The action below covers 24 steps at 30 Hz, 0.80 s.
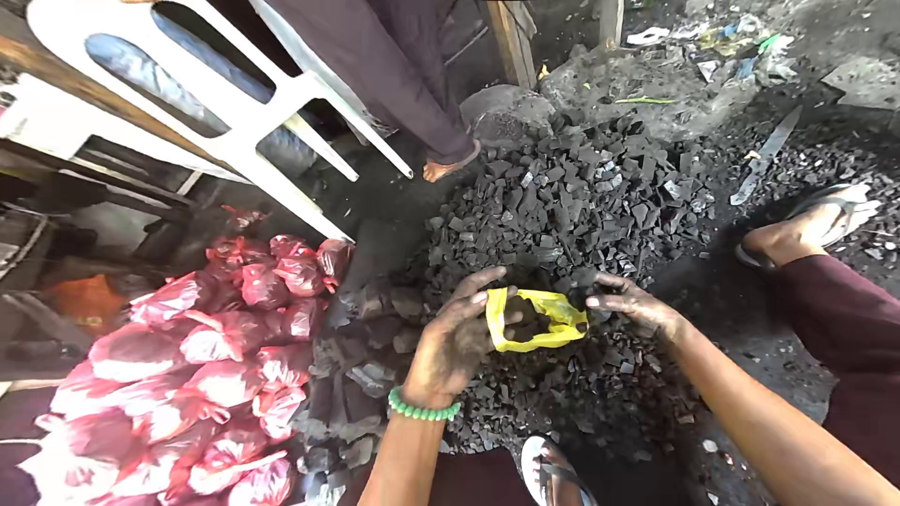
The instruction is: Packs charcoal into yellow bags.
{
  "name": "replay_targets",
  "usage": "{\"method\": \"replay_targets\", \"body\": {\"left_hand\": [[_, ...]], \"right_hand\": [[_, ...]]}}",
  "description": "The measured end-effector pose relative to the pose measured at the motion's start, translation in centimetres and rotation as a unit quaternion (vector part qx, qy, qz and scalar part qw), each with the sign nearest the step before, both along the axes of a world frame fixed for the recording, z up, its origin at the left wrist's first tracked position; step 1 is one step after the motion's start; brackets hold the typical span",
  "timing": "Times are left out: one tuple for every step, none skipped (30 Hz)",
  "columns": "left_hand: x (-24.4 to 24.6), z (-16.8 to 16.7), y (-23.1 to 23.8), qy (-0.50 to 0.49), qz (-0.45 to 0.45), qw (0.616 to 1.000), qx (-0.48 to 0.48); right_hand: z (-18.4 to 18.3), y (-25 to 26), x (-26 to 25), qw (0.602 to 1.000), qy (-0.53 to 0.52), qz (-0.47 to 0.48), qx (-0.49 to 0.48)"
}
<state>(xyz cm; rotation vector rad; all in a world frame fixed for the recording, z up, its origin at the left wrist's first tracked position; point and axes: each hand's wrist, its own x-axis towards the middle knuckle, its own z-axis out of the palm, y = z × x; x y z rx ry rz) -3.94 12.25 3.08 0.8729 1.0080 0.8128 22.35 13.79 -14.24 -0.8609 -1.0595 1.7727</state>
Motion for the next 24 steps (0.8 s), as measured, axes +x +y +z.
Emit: {"method": "replay_targets", "body": {"left_hand": [[0.2,-0.1,0.0,-0.003,-0.015,1.0,0.0],[0.5,-0.2,-0.1,-0.004,-0.027,1.0,0.0],[0.9,-0.3,-0.1,0.001,-0.033,0.999,-0.002],[1.4,-0.5,-0.3,0.011,-0.039,0.999,-0.006],[2.0,-0.7,-0.5,0.033,-0.043,0.998,-0.011],[2.5,-1.1,-0.7,0.058,-0.048,0.997,-0.017],[3.0,-1.5,-0.9,0.087,-0.056,0.994,-0.025],[3.5,-2.0,-1.1,0.115,-0.066,0.991,-0.034],[3.9,-2.6,-1.2,0.141,-0.079,0.986,-0.044],[4.1,-3.1,-1.3,0.155,-0.091,0.982,-0.056],[4.3,-3.4,-1.3,0.16,-0.101,0.98,-0.069],[4.3,-3.5,-1.3,0.159,-0.109,0.978,-0.08],[4.3,-3.5,-1.3,0.154,-0.112,0.978,-0.091],[4.3,-3.5,-1.3,0.15,-0.112,0.978,-0.095],[4.3,-3.5,-1.2,0.148,-0.111,0.978,-0.096],[4.4,-3.5,-1.2,0.148,-0.106,0.978,-0.096],[4.4,-3.4,-1.2,0.15,-0.098,0.979,-0.095],[4.4,-3.3,-1.1,0.145,-0.093,0.98,-0.095],[4.3,-3.2,-1.0,0.141,-0.082,0.982,-0.091],[4.1,-3.1,-1.0,0.134,-0.069,0.985,-0.084],[3.8,-2.9,-0.9,0.12,-0.055,0.988,-0.078],[3.5,-2.6,-0.8,0.102,-0.035,0.992,-0.071],[3.2,-2.1,-0.7,0.081,-0.008,0.995,-0.062],[2.9,-1.6,-0.4,0.059,0.025,0.996,-0.055]], "right_hand": [[1.5,0.1,-0.8,0.999,0.026,0.029,0.018],[2.7,0.2,-1.6,0.997,0.03,0.06,0.045],[3.6,0.1,-2.7,0.994,0.001,0.079,0.077],[4.0,-0.1,-3.8,0.988,-0.067,0.083,0.115],[4.0,-0.5,-4.8,0.968,-0.176,0.081,0.161],[3.4,-0.7,-5.8,0.925,-0.313,0.092,0.195],[2.6,-1.2,-6.5,0.867,-0.434,0.128,0.209],[1.8,-1.7,-6.9,0.821,-0.509,0.177,0.187],[1.1,-2.2,-7.0,0.794,-0.546,0.219,0.152],[0.5,-2.5,-6.8,0.779,-0.565,0.246,0.116],[0.4,-2.8,-6.3,0.77,-0.575,0.262,0.084],[0.6,-2.9,-5.7,0.763,-0.584,0.271,0.059],[1.2,-3.0,-4.9,0.757,-0.59,0.278,0.043],[2.0,-3.0,-4.1,0.749,-0.596,0.288,0.04],[2.7,-3.0,-3.3,0.748,-0.59,0.299,0.049],[3.2,-3.2,-2.4,0.763,-0.568,0.3,0.072],[3.4,-3.4,-1.3,0.798,-0.523,0.281,0.105],[3.0,-3.5,-0.1,0.851,-0.452,0.231,0.138],[1.7,-3.5,1.2,0.912,-0.354,0.14,0.156],[0.5,-3.4,2.5,0.96,-0.253,0.037,0.116],[-1.1,-3.3,4.0,0.981,-0.174,-0.078,0.045],[-2.7,-3.3,5.6,0.97,-0.144,-0.195,-0.031],[-4.7,-3.5,7.4,0.936,-0.173,-0.292,-0.095],[-7.0,-4.1,9.2,0.889,-0.249,-0.354,-0.148]]}}
